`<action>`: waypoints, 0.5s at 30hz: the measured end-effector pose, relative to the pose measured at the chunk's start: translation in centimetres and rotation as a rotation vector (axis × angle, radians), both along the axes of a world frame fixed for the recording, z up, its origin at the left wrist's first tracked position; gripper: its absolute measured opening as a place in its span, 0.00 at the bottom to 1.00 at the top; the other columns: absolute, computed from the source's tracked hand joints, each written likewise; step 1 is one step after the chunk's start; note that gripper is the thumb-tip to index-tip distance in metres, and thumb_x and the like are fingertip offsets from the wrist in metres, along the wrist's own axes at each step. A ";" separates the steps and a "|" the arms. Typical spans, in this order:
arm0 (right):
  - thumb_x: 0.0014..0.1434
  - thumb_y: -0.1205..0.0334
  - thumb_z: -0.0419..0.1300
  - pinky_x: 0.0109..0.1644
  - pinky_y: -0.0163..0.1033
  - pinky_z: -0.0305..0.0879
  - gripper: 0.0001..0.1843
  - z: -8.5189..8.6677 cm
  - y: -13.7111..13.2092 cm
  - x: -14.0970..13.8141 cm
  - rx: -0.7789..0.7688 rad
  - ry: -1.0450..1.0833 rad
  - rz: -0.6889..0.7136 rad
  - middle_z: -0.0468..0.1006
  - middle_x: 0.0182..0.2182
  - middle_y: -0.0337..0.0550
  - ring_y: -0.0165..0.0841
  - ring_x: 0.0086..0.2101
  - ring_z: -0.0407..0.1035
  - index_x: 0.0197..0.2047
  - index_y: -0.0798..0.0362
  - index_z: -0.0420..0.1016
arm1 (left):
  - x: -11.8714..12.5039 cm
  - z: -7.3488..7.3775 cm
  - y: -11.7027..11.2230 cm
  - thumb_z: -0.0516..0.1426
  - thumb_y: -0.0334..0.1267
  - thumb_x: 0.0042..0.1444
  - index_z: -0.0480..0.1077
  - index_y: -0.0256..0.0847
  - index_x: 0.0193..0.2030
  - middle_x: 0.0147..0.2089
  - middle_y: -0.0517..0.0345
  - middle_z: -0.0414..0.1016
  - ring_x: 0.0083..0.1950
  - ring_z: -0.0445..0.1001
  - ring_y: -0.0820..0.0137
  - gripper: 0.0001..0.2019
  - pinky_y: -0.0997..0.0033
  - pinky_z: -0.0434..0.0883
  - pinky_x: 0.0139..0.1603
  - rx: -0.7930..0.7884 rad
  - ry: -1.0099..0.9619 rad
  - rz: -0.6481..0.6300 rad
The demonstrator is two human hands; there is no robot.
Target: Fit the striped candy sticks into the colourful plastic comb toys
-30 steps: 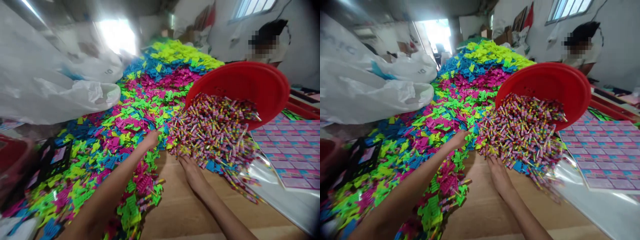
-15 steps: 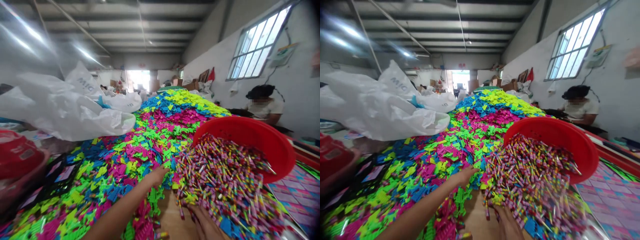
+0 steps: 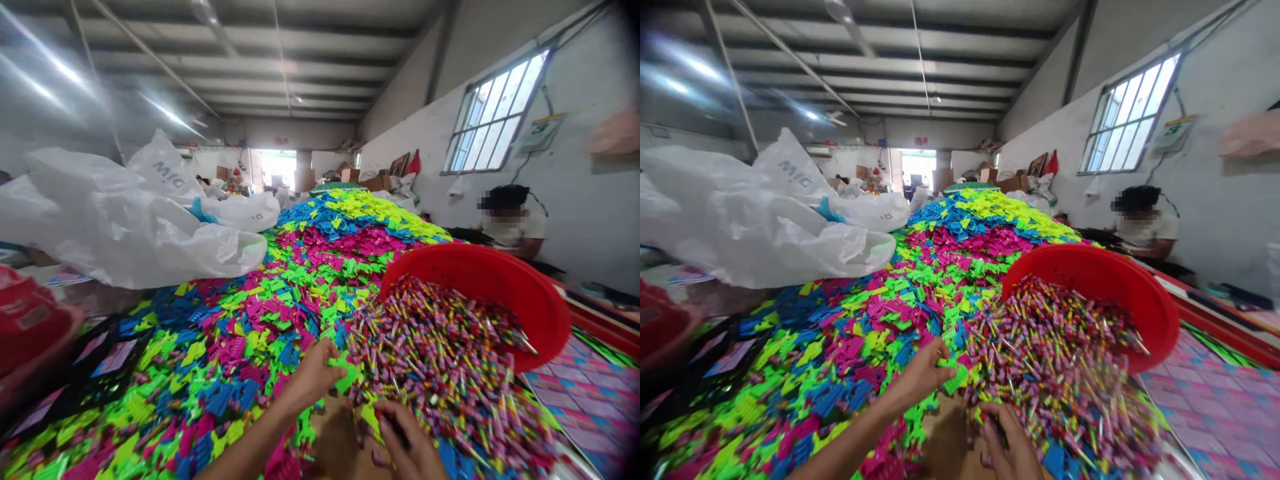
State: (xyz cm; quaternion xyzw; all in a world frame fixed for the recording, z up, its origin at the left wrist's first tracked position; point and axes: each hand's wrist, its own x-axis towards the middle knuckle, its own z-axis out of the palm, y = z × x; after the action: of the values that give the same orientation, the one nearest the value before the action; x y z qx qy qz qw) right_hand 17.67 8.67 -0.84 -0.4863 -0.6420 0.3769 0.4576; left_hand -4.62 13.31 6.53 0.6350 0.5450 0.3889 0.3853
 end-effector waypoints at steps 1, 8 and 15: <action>0.63 0.42 0.56 0.36 0.49 0.80 0.17 1.0 -0.7 -0.5 -0.026 0.020 0.012 0.80 0.48 0.48 0.48 0.45 0.78 0.49 0.37 0.78 | 0.4 0.3 -1.1 0.62 0.40 0.50 0.66 0.43 0.45 0.31 0.64 0.64 0.27 0.66 0.71 0.16 0.71 0.62 0.28 -0.079 -0.135 -0.010; 0.64 0.48 0.61 0.49 0.43 0.73 0.17 5.8 -2.7 -2.7 -0.049 0.168 0.068 0.81 0.43 0.46 0.39 0.44 0.75 0.49 0.50 0.77 | 2.5 1.8 -6.6 0.73 0.41 0.34 0.66 0.40 0.37 0.30 0.64 0.72 0.28 0.71 0.73 0.25 0.72 0.70 0.29 -0.443 -0.784 0.084; 0.65 0.52 0.60 0.54 0.44 0.69 0.14 6.0 -3.4 -2.6 -0.027 0.121 0.106 0.80 0.45 0.45 0.38 0.47 0.73 0.50 0.50 0.78 | 2.7 1.7 -8.1 0.75 0.39 0.34 0.67 0.40 0.37 0.33 0.63 0.74 0.32 0.74 0.74 0.26 0.74 0.71 0.32 -0.520 -0.894 0.112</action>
State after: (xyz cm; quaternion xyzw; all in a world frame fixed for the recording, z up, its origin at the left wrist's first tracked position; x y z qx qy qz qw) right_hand 15.09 5.28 5.15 -0.4343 -0.6328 0.4379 0.4682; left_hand -1.91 5.22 8.25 0.2601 0.4389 0.4940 0.7040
